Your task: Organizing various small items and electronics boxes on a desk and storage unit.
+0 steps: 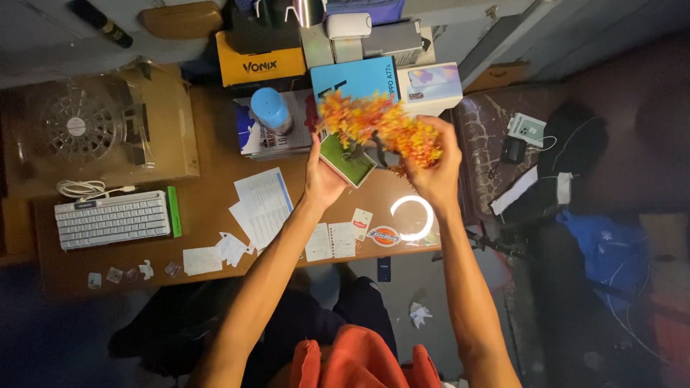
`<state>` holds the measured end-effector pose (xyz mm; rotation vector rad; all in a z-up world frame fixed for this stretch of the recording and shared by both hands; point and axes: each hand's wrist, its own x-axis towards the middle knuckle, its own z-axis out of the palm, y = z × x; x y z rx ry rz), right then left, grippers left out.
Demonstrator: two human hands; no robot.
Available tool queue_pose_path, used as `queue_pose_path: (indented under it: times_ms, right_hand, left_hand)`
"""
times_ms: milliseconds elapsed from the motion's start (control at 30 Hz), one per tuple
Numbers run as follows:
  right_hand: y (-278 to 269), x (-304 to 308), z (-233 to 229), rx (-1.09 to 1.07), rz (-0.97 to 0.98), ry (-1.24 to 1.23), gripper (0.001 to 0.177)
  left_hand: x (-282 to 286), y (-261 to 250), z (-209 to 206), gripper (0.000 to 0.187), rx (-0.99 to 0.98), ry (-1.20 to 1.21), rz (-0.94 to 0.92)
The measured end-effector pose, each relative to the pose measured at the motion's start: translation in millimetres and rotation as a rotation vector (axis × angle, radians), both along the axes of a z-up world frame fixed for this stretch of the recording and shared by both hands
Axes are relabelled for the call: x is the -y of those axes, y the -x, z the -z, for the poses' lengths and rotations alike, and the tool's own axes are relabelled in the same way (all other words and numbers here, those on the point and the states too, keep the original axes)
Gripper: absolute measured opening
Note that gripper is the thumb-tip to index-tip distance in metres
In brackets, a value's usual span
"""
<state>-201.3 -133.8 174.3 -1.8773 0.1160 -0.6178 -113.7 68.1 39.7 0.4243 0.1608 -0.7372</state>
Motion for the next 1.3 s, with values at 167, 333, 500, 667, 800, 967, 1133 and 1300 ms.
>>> queue_pose_path:
  times_ms: [167,333,500,667,800,967,1133,1300]
  right_hand:
    - [-6.4,-5.6,-11.1,0.022,-0.031,0.226,0.055]
    - [-11.7,-4.8,-16.6,0.009,-0.064,0.222,0.053]
    - [-20.6,-5.7,-36.4,-0.130,-0.100,0.082,0.058]
    - [-30.6,-1.4,-40.8,-0.217,-0.172,0.016,0.060]
    - [-36.3,11.4,-58.6,0.008,-0.222,0.291,0.075]
    - [-34.5,22.8,-91.7,-0.103,-0.357,-0.098,0.097]
    - [-23.4,58.6,-18.7,0.057,-0.325,-0.351,0.093]
    - [2.1,25.5,82.9,0.156,-0.204,-0.644,0.093]
  left_hand:
    - [2.7,-1.1,-8.0,0.091,-0.008,0.028,0.064]
    - [6.2,-2.4,-7.7,0.100,-0.103,0.008,0.067]
    - [11.6,-7.2,-16.2,0.099,-0.089,0.016,0.062]
    - [13.9,-13.6,-37.7,0.094,-0.029,0.035,0.105]
    - [13.2,-10.6,-46.7,0.095,-0.009,0.040,0.117]
    - [17.6,-17.1,-52.4,0.097,-0.079,0.096,0.105]
    - [21.3,-22.9,-55.1,0.091,-0.074,0.154,0.097]
    - [25.4,-23.0,-54.4,0.081,-0.081,0.179,0.079]
